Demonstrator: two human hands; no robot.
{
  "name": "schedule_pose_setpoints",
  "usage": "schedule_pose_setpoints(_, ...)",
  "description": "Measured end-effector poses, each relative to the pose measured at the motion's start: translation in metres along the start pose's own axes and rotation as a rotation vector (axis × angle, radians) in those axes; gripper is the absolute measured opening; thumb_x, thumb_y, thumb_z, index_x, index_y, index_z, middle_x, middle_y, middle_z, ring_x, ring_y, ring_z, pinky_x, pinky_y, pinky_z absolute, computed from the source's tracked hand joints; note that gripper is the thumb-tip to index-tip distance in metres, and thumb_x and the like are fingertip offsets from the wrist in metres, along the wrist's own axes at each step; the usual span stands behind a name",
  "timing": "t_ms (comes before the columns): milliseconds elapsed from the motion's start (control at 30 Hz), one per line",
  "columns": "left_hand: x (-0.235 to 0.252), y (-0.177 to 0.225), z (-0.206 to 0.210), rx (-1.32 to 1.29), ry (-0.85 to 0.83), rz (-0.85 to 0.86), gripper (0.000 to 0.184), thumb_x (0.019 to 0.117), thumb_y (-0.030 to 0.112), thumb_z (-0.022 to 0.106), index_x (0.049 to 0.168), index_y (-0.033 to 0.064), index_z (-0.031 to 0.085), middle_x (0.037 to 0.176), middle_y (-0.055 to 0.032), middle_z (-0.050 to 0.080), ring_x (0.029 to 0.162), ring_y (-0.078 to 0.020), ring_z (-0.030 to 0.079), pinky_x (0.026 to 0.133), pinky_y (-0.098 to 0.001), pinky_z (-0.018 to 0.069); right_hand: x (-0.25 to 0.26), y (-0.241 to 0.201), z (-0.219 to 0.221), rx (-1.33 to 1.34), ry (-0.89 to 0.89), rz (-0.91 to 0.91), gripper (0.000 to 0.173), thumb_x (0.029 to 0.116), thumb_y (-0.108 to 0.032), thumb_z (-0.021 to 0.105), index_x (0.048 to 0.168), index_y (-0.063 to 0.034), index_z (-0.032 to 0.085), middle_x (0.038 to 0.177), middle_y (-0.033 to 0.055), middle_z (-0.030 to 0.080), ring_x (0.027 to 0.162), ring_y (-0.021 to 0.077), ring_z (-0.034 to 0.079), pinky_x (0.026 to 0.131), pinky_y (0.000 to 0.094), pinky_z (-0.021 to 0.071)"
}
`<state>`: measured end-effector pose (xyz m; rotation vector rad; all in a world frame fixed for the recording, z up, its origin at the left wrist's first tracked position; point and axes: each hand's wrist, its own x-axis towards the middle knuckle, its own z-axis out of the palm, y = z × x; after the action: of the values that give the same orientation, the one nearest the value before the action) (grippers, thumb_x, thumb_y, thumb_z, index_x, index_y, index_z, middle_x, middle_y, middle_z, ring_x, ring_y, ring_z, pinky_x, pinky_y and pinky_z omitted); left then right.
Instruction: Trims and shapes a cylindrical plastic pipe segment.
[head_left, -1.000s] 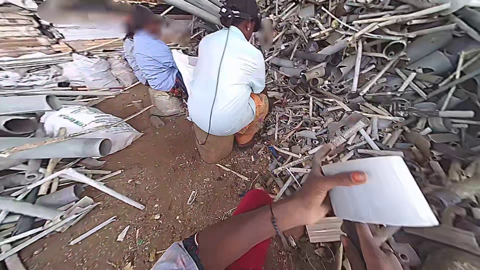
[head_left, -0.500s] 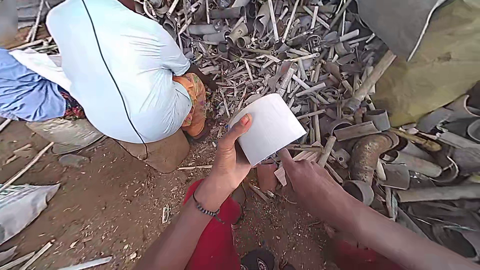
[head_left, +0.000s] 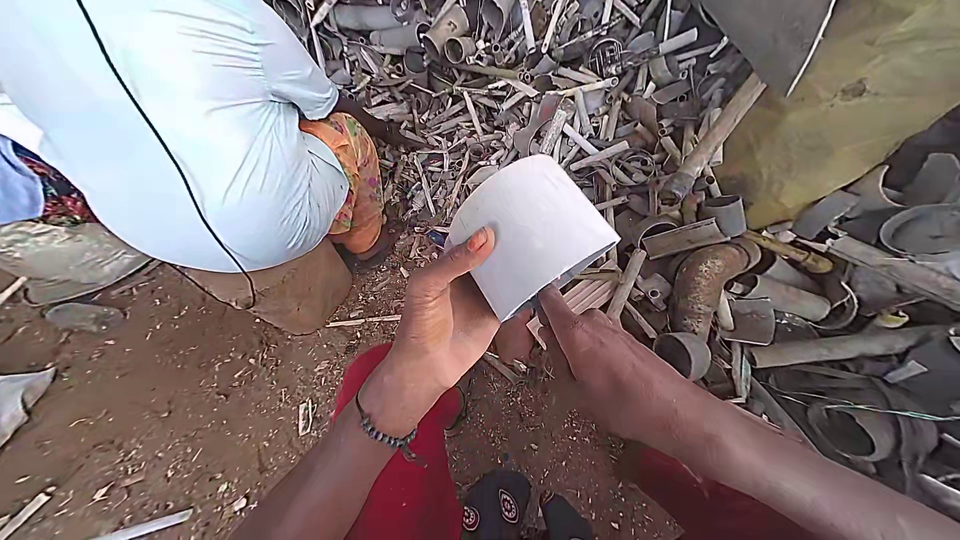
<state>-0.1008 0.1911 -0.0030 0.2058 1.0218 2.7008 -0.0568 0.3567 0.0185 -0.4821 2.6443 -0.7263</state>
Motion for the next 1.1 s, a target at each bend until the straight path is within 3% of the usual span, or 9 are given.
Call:
schedule_pose_setpoints(167,0.001,-0.002,-0.002,0.133,-0.039,0.031,0.052,0.0820,0.049,0.080,0.127,0.0290,0.063,0.111,-0.0008,0.072,0.103,-0.0149,0.071,0.086,-0.0377,0.0616,-0.025,-0.009,0.028,0.052,0.294,-0.271,0.039,0.0945,-0.015,0.054,0.130,-0.0005,0.050,0.065,0.0002,0.052,0.055,0.0175,0.058,0.049,0.0329,0.0488)
schedule_pose_setpoints(267,0.004,0.001,0.002,0.116,0.052,0.050,0.043,0.0881,0.042,0.076,0.125,0.0232,0.064,0.115,-0.0050,0.070,0.107,-0.0191,0.070,0.090,-0.0414,0.0603,-0.013,-0.005,0.014,-0.131,0.065,0.009,0.053,0.0997,-0.008,0.052,0.150,-0.0016,0.037,0.085,0.0166,0.064,0.078,0.0373,0.069,0.066,0.0495,0.0556)
schedule_pose_setpoints(367,0.007,0.006,-0.001,-0.004,0.001,0.034,0.036,0.0972,0.033,0.062,0.130,0.0174,0.060,0.126,-0.0113,0.065,0.120,-0.0263,0.064,0.099,-0.0496,0.0545,0.008,0.002,-0.006,-0.239,-0.010,0.160,0.046,0.1032,-0.008,0.048,0.147,-0.0064,0.036,0.094,0.0200,0.065,0.093,0.0416,0.069,0.075,0.0530,0.0535)
schedule_pose_setpoints(433,0.006,0.004,-0.004,-0.040,-0.110,0.056,0.040,0.0993,0.037,0.057,0.135,0.0182,0.056,0.135,-0.0111,0.060,0.130,-0.0273,0.057,0.107,-0.0514,0.0478,0.004,0.002,-0.007,-0.180,0.084,0.081,0.039,0.1039,-0.010,0.046,0.143,-0.0061,0.043,0.088,0.0171,0.065,0.089,0.0380,0.068,0.073,0.0501,0.0531)
schedule_pose_setpoints(567,0.001,-0.004,-0.006,0.053,-0.120,0.131,0.057,0.0852,0.062,0.070,0.128,0.0251,0.063,0.117,-0.0020,0.071,0.112,-0.0175,0.068,0.092,-0.0434,0.0590,-0.023,-0.011,0.026,-0.014,0.304,-0.264,0.040,0.0924,-0.012,0.056,0.131,-0.0037,0.052,0.063,0.0020,0.054,0.054,0.0219,0.060,0.047,0.0377,0.0489)
schedule_pose_setpoints(633,0.001,-0.007,-0.005,0.058,-0.058,0.132,0.055,0.0847,0.060,0.073,0.126,0.0250,0.063,0.114,-0.0026,0.071,0.109,-0.0177,0.069,0.090,-0.0441,0.0598,-0.026,-0.015,0.030,-0.124,0.311,-0.221,0.051,0.0844,-0.007,0.062,0.135,-0.0030,0.052,0.065,0.0056,0.058,0.055,0.0275,0.063,0.047,0.0404,0.0497)
schedule_pose_setpoints(833,0.006,-0.002,-0.010,-0.034,-0.082,0.130,0.050,0.0866,0.052,0.074,0.127,0.0227,0.063,0.120,-0.0055,0.069,0.115,-0.0226,0.066,0.094,-0.0493,0.0568,-0.009,-0.011,0.004,-0.350,0.151,0.074,0.050,0.0930,-0.002,0.058,0.142,-0.0048,0.046,0.084,0.0178,0.066,0.079,0.0400,0.070,0.062,0.0491,0.0525)
schedule_pose_setpoints(967,0.007,0.005,-0.014,-0.159,-0.223,0.231,0.064,0.0817,0.063,0.072,0.129,0.0207,0.064,0.122,-0.0063,0.068,0.118,-0.0249,0.065,0.097,-0.0531,0.0547,-0.048,-0.031,0.029,-0.212,0.348,-0.205,0.051,0.0836,-0.006,0.065,0.132,0.0038,0.054,0.060,0.0061,0.056,0.047,0.0269,0.061,0.040,0.0389,0.0473)
schedule_pose_setpoints(1100,0.003,0.010,-0.029,-0.359,-0.236,0.094,0.090,0.0789,0.077,0.060,0.140,0.0115,0.055,0.145,-0.0175,0.054,0.135,-0.0368,0.052,0.106,-0.0588,0.0473,-0.046,-0.026,0.039,-0.404,0.545,-0.251,0.041,0.0823,-0.008,0.064,0.123,-0.0023,0.063,0.056,0.0036,0.053,0.040,0.0223,0.054,0.035,0.0328,0.0391)
